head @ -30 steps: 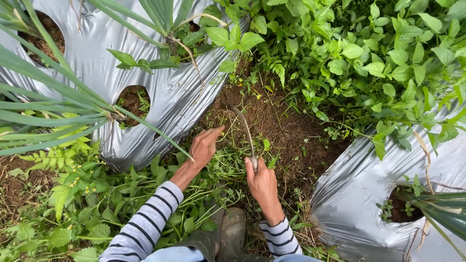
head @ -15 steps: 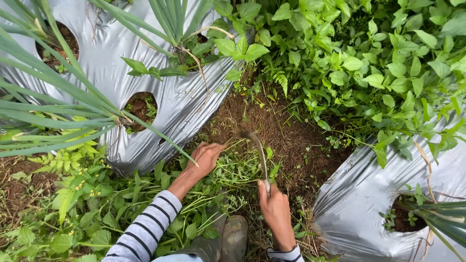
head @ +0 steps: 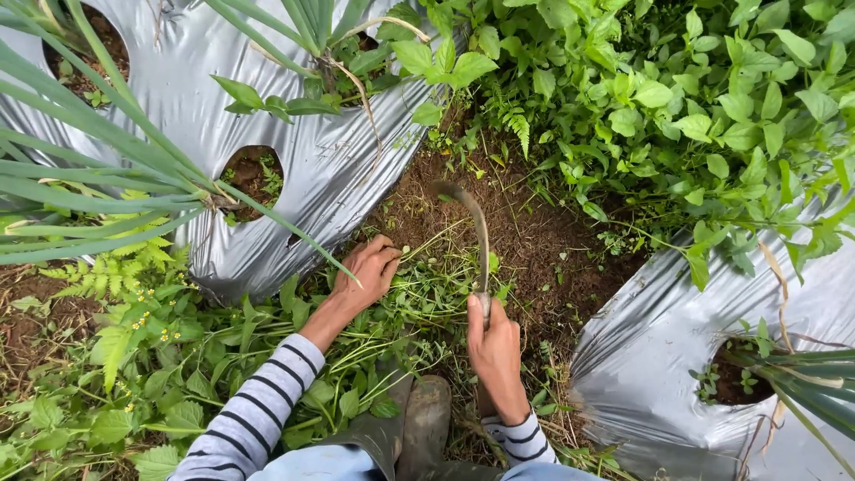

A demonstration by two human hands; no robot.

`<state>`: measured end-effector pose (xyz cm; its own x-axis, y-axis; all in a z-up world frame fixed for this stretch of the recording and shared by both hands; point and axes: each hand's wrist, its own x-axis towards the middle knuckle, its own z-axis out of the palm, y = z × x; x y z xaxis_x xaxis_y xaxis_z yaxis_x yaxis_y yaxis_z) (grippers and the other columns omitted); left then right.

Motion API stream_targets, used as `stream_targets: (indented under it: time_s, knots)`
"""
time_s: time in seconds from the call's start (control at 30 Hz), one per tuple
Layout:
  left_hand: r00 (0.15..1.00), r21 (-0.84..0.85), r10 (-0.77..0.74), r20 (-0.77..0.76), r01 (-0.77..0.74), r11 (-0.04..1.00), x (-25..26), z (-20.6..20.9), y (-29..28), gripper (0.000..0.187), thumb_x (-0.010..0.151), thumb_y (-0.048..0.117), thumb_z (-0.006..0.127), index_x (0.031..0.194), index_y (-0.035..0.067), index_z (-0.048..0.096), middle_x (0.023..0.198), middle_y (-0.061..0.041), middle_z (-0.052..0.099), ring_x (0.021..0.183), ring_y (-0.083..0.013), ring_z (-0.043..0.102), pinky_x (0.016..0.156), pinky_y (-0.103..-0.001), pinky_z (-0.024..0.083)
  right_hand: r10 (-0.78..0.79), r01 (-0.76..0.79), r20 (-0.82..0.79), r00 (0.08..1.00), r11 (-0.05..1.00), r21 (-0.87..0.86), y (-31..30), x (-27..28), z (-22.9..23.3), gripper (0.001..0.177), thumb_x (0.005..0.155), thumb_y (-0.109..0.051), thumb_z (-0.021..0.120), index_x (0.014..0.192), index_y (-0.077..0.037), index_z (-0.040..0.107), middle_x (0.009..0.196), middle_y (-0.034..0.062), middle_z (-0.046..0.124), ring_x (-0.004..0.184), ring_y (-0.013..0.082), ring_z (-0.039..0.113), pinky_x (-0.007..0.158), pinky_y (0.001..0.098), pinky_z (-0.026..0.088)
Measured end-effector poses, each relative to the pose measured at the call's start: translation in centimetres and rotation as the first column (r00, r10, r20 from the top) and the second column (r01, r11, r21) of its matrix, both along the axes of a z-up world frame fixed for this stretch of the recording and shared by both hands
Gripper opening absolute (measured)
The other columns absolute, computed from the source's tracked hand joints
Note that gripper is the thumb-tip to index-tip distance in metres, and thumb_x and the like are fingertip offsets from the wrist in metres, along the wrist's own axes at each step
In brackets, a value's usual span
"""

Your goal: The person uses a sickle to cut weeds growing between rows of plants covered with plastic mulch. They hold the weeds with one hand and slice them near the base with the other, clearing the soil between the crop rows.

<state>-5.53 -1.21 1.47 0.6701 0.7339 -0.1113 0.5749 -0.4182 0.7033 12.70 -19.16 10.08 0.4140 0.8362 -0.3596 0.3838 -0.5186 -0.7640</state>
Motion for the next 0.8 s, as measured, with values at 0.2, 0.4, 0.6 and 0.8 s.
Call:
stream_targets:
  time_s: [0.2,0.4,0.6,0.8]
  knots:
    - [0.997,0.103,-0.027,-0.077,0.035,0.994,0.5,-2.3,-0.4,0.018,0.104,0.021,0.059,0.111,0.011,0.073,0.11,-0.004,0.062,0.098,-0.0316,0.071,0.094,-0.054,0.056,0.002,-0.004,0.056,0.998,0.999,0.039,1.7,-2.2,0.5,0.042,0.11,-0.032,0.045,0.086,-0.003,0.06,0.05,0.0061,0.055,0.037,0.016,0.047,0.04,0.0293,0.039]
    - [0.992,0.105,-0.07,-0.106,0.081,0.991,0.1,-2.3,0.0,0.017,0.104,0.018,0.058,0.108,0.01,0.072,0.105,-0.005,0.062,0.097,-0.0283,0.069,0.09,-0.044,0.055,-0.089,0.096,0.092,0.992,0.993,-0.07,0.3,0.7,2.5,0.05,0.106,-0.04,0.048,0.074,-0.003,0.059,0.041,0.0097,0.05,0.033,0.0165,0.046,0.041,0.032,0.035]
    - [0.967,0.164,-0.171,-0.188,0.202,0.965,1.1,-4.5,-0.2,0.014,0.101,0.021,0.06,0.102,0.013,0.072,0.1,-0.004,0.063,0.096,-0.0249,0.066,0.086,-0.042,0.051,-0.29,0.279,0.025,0.957,0.938,0.204,6.0,3.1,2.2,0.042,0.109,-0.033,0.045,0.078,-0.008,0.056,0.046,0.0066,0.058,0.037,0.0169,0.056,0.04,0.0277,0.044]
    - [0.964,0.294,-0.23,-0.132,0.26,0.92,4.4,-2.4,0.3,0.018,0.098,0.015,0.06,0.11,0.008,0.071,0.109,-0.009,0.065,0.102,-0.0291,0.066,0.091,-0.041,0.049,-0.082,0.078,0.098,0.992,0.996,0.044,6.2,3.1,-1.2,0.049,0.108,-0.043,0.046,0.082,-0.004,0.059,0.048,0.0091,0.056,0.04,0.0189,0.05,0.043,0.0351,0.037]
